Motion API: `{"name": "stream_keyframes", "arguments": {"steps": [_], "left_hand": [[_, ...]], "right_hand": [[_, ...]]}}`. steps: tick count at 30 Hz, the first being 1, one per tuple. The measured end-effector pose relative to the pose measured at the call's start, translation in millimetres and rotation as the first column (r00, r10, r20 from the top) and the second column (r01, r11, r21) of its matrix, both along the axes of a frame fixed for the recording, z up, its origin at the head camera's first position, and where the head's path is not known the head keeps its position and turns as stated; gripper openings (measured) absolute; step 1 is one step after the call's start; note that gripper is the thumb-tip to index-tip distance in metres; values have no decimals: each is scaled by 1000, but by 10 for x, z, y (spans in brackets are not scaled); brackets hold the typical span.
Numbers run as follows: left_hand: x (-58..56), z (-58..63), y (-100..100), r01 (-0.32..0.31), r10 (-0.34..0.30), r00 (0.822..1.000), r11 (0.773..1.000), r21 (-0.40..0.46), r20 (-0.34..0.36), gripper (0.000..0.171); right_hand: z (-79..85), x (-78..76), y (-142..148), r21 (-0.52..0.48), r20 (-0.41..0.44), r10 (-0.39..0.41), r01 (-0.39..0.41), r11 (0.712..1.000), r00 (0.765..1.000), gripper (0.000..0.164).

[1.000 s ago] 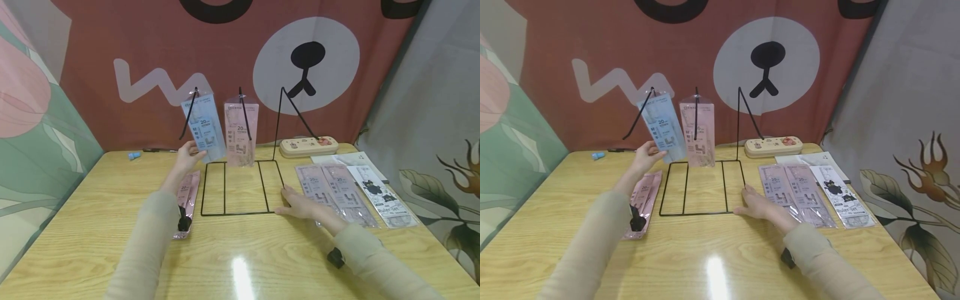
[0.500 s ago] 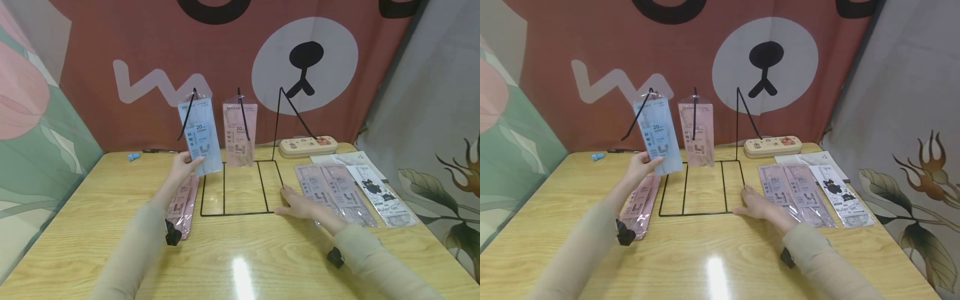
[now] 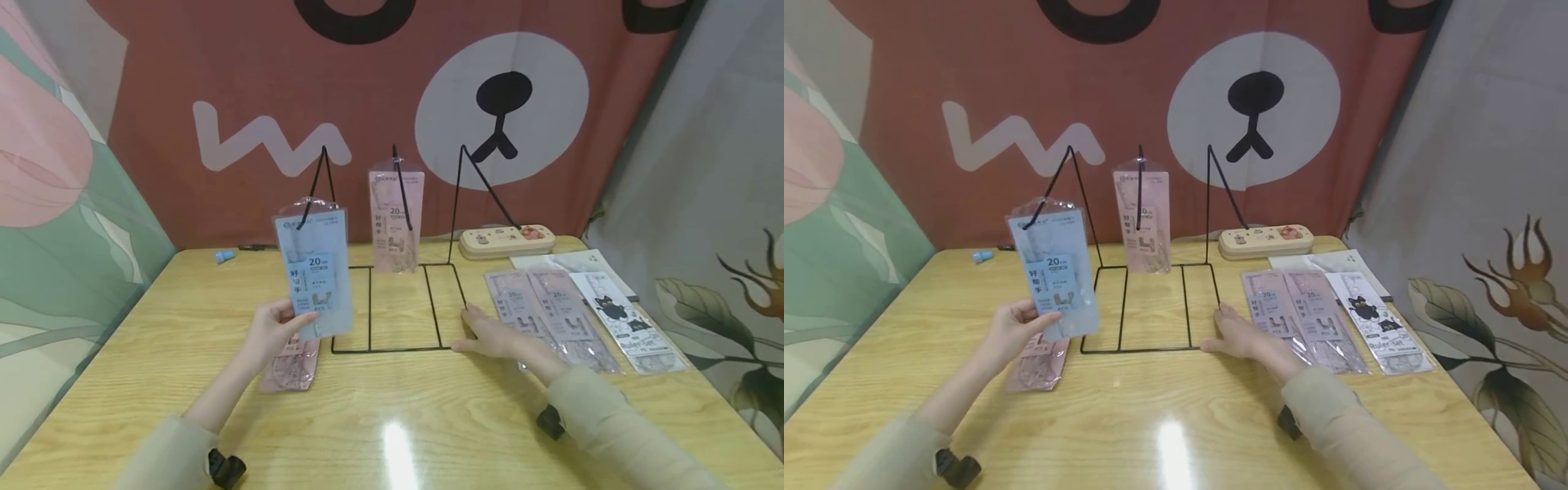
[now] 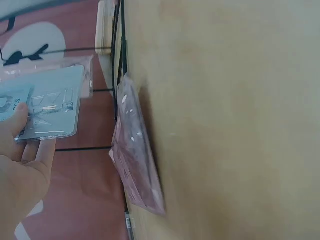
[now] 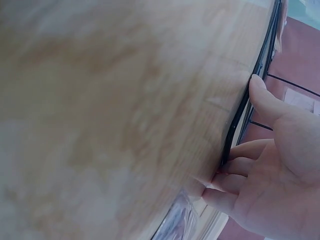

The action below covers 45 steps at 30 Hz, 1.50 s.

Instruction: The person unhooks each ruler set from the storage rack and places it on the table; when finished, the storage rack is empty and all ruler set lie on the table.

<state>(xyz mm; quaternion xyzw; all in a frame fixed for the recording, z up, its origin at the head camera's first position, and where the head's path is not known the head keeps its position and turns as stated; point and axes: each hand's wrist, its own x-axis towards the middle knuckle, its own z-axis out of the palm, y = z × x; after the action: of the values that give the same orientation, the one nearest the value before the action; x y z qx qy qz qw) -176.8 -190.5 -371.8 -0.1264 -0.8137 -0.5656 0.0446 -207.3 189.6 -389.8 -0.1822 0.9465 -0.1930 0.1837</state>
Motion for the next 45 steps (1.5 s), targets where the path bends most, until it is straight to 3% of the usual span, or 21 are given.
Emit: {"name": "stream_keyframes", "arguments": {"steps": [7,10,14,21,26,29,31,34,37,41,45], "left_hand": [[401,-37,-75,20,-21,995,1000,-12,-96,27],[529,-13,-90,22,-23,988,1000,-10,-151,26],[659,63,-158,17,-11,985,999,33,-173,24],[760,251,-612,-144,149,977,988,49,-150,30],[766,282,-1035,-225,221,971,974,-35,-88,30],[726,274,-1224,-259,265,964,947,-191,2,20],[677,251,-1308,-239,278,956,923,-300,95,35],[585,192,-1354,-168,284,934,884,-437,216,55],[479,114,-1324,-97,267,915,875,-475,303,57],[349,40,-1240,-71,267,910,854,-515,317,52],[260,38,-1168,-71,294,905,817,-572,308,49]], "right_hand": [[-19,-2,12,-11,2,4,-4,1000,1000,88],[-13,-4,13,-12,5,-3,3,1000,1000,88],[-14,-2,12,-13,6,-1,1,1000,1000,88],[-27,-13,4,-7,1,0,0,1000,1000,88],[-29,-20,3,2,-2,6,-6,1000,1000,88],[-30,-21,4,0,-10,15,-15,1000,1000,88],[-30,-22,10,1,-14,20,-20,1000,1000,88],[-26,-19,18,1,-10,18,-18,1000,1000,88],[-19,-13,20,6,-12,21,-21,1000,1000,87],[-16,-11,12,7,-10,22,-22,1000,1000,88],[-13,-10,9,4,1,17,-17,1000,1000,88]]}}
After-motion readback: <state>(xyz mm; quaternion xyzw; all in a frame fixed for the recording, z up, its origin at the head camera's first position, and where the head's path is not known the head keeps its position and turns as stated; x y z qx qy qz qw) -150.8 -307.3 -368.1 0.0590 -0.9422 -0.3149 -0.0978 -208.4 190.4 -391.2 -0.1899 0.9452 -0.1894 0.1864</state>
